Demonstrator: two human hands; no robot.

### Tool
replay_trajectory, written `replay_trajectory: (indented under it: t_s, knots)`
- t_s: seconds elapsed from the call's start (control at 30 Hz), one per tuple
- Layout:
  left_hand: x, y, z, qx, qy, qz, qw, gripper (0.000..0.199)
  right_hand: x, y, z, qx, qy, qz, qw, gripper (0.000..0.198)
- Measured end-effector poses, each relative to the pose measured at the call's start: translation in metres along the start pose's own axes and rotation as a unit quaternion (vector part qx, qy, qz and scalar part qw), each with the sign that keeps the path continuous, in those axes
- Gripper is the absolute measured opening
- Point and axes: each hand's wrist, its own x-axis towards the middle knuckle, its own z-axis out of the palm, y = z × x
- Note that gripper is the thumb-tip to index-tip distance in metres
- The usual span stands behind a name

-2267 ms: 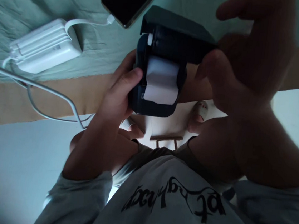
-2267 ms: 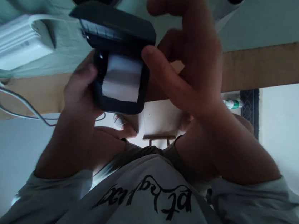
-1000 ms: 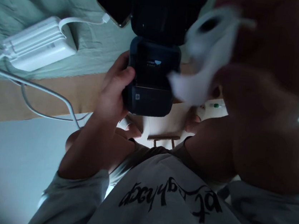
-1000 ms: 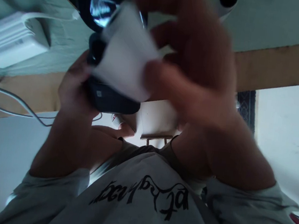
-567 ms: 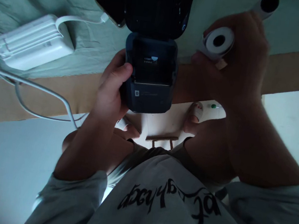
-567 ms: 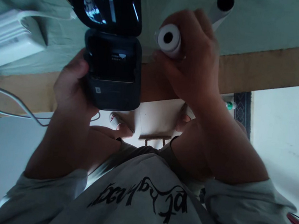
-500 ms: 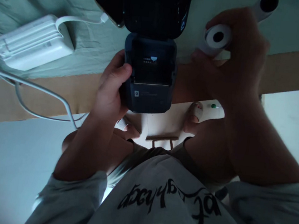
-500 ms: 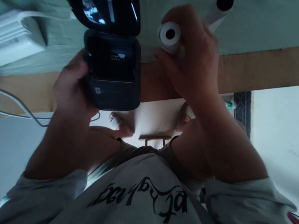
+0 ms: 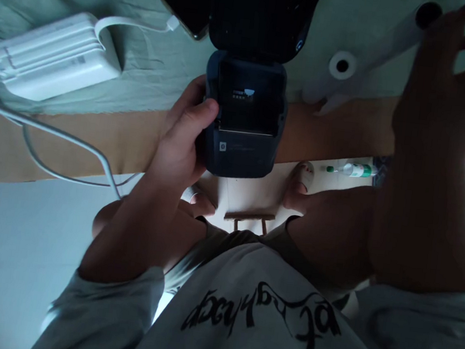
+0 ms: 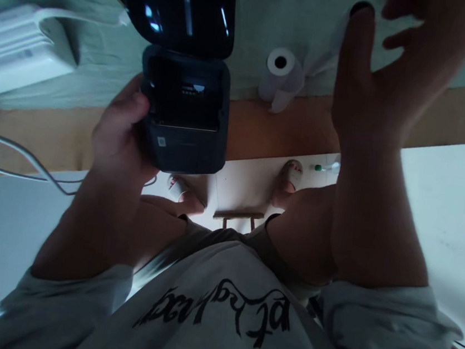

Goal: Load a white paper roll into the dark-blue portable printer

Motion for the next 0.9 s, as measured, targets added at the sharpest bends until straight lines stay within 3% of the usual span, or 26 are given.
replay_trajectory:
  t_s: [0.1,0.17,0.4,0.5,0.63,0.73,0.8,0.9]
  knots:
    - [0.001,0.0,0.0,0.005,-0.005,-0.002,1.0,0.018,0.005,0.011,0.005,-0.156,-0.055,-0.076,0.983,0.043]
    - [0.002,0.0,-0.001,0.0,-0.015,-0.005,1.0,0.021,0.005,0.013,0.011,-0.176,-0.096,-0.076,0.977,0.048]
    - [0.002,-0.003,-0.003,0.005,-0.014,0.009,1.0,0.025,0.006,0.004,0.014,-0.16,-0.11,-0.076,0.978,0.031]
    - [0.001,-0.002,-0.002,0.003,-0.022,0.007,1.0,0.024,0.007,0.003,0.012,-0.169,-0.123,-0.069,0.975,0.037]
    - [0.001,-0.001,-0.003,0.002,-0.025,0.005,1.0,0.023,0.009,0.003,0.013,-0.212,-0.09,-0.032,0.973,0.025]
    - [0.002,-0.003,-0.004,0.009,-0.023,0.006,1.0,0.024,0.009,0.001,0.014,-0.207,-0.069,-0.007,0.976,0.04]
    - [0.003,-0.004,-0.006,0.013,-0.02,0.011,1.0,0.023,0.007,-0.002,0.014,-0.158,-0.069,-0.024,0.985,0.051]
    - [0.005,-0.006,-0.008,0.016,-0.026,0.021,0.999,0.025,0.006,-0.002,0.013,-0.084,-0.093,-0.059,0.99,0.051]
